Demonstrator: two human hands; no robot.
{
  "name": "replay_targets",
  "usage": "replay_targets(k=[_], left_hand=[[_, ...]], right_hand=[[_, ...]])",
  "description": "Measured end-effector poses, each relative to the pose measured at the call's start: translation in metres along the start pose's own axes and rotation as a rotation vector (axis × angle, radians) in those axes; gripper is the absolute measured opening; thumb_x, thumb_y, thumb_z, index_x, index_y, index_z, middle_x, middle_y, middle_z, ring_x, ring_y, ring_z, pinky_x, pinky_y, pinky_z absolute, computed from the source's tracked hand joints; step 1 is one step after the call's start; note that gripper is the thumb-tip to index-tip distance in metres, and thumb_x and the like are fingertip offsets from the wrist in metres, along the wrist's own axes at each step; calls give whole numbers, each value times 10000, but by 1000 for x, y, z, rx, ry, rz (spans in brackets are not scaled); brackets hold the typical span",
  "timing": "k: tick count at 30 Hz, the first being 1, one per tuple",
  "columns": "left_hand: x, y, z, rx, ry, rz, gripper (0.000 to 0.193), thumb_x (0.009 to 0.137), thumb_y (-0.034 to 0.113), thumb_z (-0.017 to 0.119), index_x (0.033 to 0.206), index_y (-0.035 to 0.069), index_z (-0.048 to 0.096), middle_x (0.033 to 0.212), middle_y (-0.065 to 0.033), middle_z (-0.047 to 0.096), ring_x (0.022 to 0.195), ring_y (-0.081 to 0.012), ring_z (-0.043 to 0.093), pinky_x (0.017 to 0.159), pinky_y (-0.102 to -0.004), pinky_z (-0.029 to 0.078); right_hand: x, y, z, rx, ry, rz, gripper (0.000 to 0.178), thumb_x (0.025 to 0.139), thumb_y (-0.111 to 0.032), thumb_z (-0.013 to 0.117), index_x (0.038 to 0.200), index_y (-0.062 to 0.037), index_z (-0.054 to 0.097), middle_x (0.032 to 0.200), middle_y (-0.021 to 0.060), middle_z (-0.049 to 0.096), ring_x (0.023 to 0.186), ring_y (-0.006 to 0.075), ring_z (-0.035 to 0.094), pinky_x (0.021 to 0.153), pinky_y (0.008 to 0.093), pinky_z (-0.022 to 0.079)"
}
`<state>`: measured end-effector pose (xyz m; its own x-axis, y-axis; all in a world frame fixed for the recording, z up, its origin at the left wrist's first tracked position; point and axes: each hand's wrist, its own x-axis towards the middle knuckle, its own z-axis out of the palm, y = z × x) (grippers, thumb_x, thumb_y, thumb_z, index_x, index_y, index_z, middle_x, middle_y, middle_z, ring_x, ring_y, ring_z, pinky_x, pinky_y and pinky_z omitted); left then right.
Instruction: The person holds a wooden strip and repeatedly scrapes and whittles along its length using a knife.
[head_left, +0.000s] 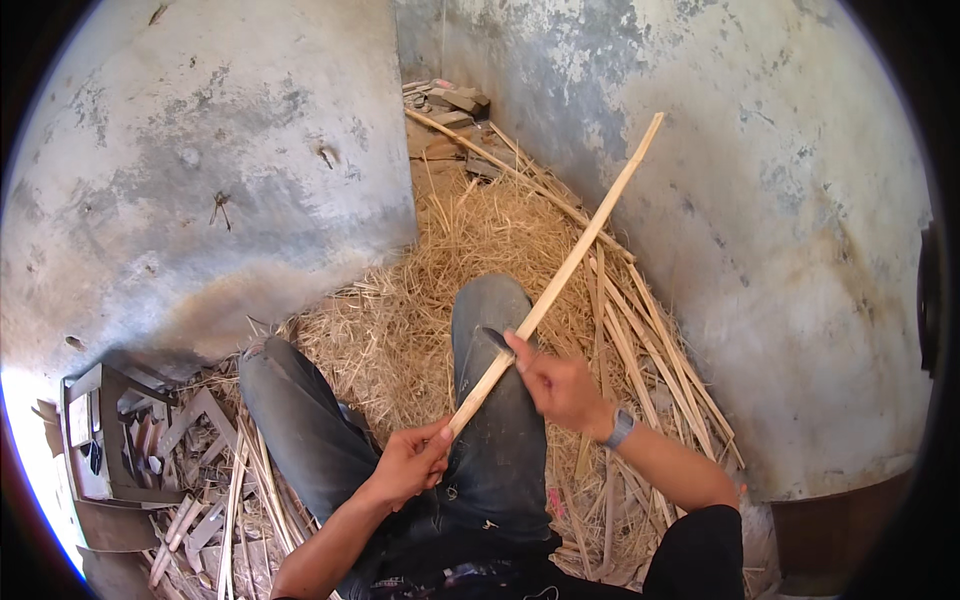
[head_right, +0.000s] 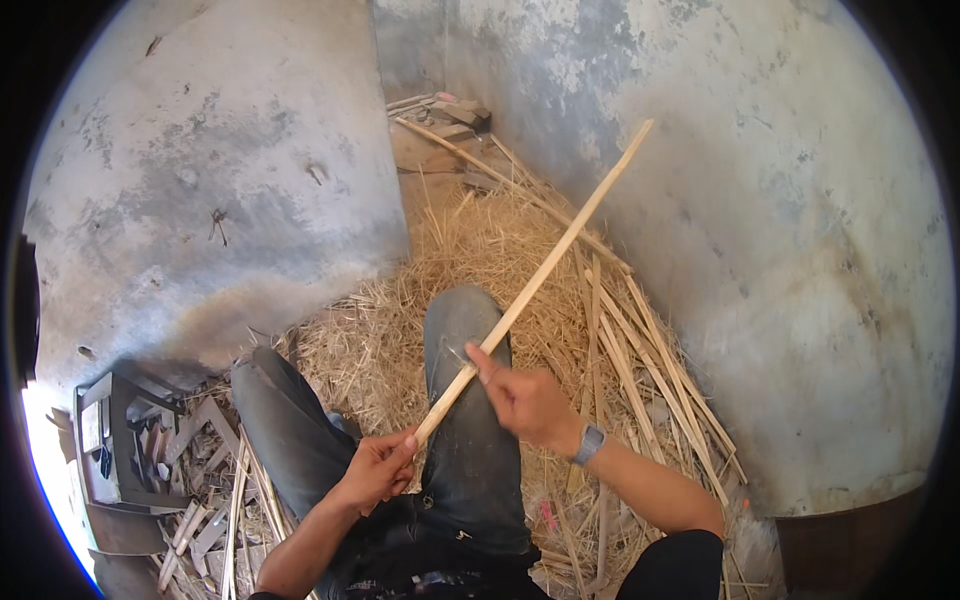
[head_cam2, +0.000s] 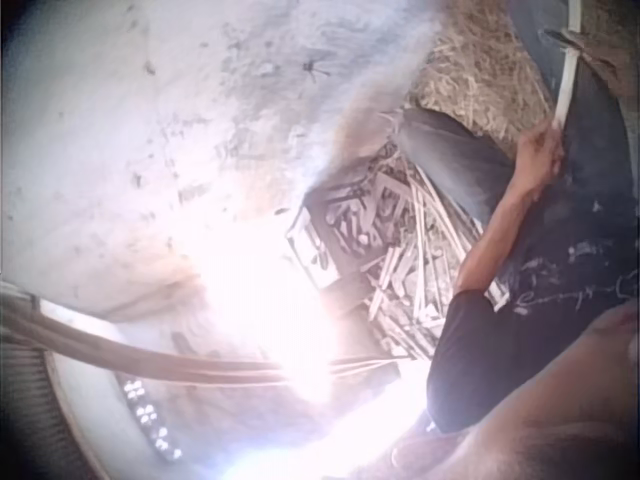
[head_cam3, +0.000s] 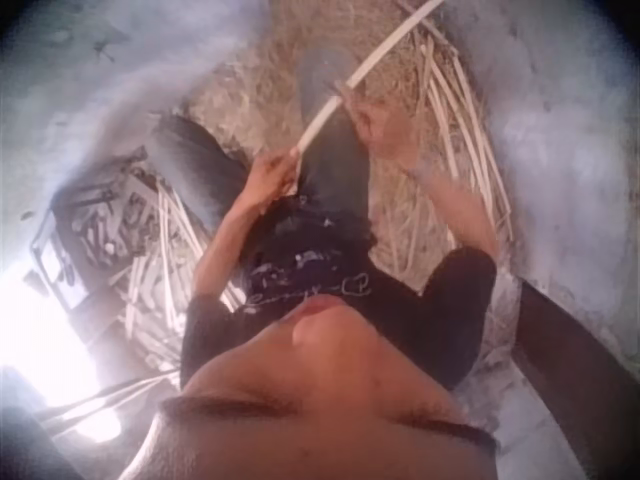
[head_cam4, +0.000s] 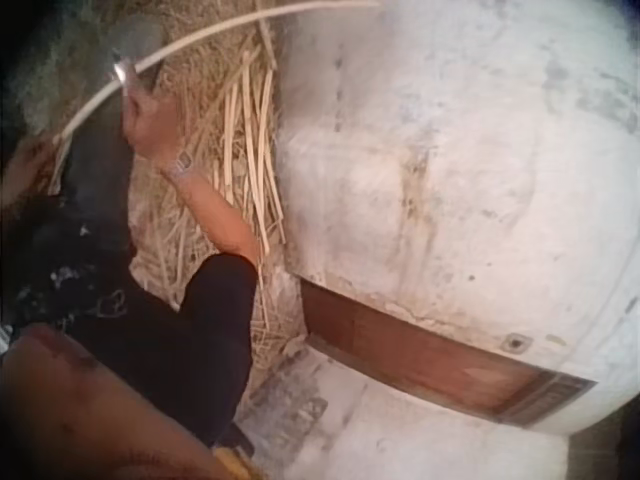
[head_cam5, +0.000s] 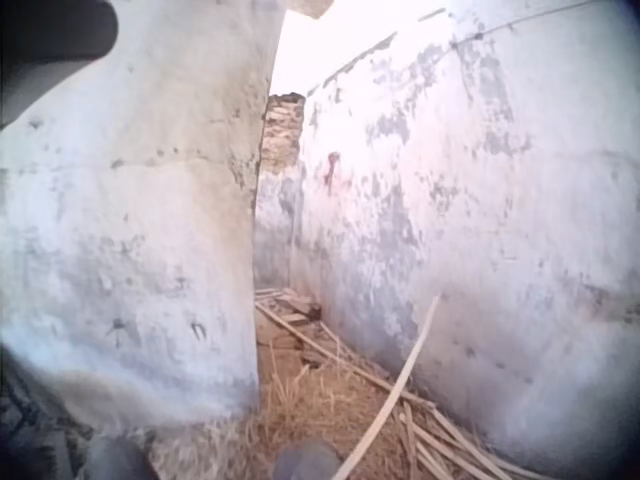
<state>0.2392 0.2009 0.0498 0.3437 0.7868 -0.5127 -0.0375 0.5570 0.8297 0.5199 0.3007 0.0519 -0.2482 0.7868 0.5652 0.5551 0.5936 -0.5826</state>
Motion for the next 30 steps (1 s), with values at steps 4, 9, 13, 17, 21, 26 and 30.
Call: replay_targets(k=[4,9,13,17,21,26,30], left_hand=[[-2,-6,-5,-10,-28,-3,560,1121,426,538,1571,95,503,666,56,445,498,-42,452,415,-205,348],[-11,8,4,41,-12,-48,539,1120,392,560,1577,112,503,698,50,482,506,-36,445,423,-203,338],[-9,2,5,10,9,-52,544,1119,387,563,1576,98,500,696,45,491,505,-38,451,421,-208,343],[-10,-6,0,-1,12,-30,533,1120,376,564,1571,98,508,699,39,500,504,-41,452,422,-215,346],[-12,-4,3,-1,33,-68,527,1120,361,568,1571,94,508,707,34,512,506,-44,456,429,-215,345],[-13,-5,7,17,27,-30,527,1117,353,577,1575,102,504,710,39,508,513,-42,453,431,-213,342],[-17,-6,0,-4,19,-34,515,1120,349,572,1579,127,503,697,46,477,513,-44,440,428,-211,336]], right_hand=[[2,-7,-18,-430,-158,-235,575,948,-109,670,1502,-251,615,642,64,554,500,187,539,461,358,451],[4,26,-31,-655,-224,-287,522,945,-93,654,1449,-228,668,707,80,521,517,237,523,468,375,448],[11,27,-26,-652,-138,-212,586,955,-71,626,1498,-290,622,718,54,506,511,203,509,426,361,425],[10,21,-27,-696,-277,-297,588,956,-54,606,1490,-297,628,736,70,519,509,215,511,436,369,434],[4,16,-22,-618,-190,-234,664,982,-67,582,1563,-383,520,752,77,560,515,226,564,434,351,481],[20,47,-39,-599,-134,-133,667,971,-59,602,1548,-389,545,756,71,540,520,197,554,429,354,465],[4,22,-22,-508,-176,-281,663,926,-49,646,1526,-325,588,700,62,505,516,198,519,449,356,446]])
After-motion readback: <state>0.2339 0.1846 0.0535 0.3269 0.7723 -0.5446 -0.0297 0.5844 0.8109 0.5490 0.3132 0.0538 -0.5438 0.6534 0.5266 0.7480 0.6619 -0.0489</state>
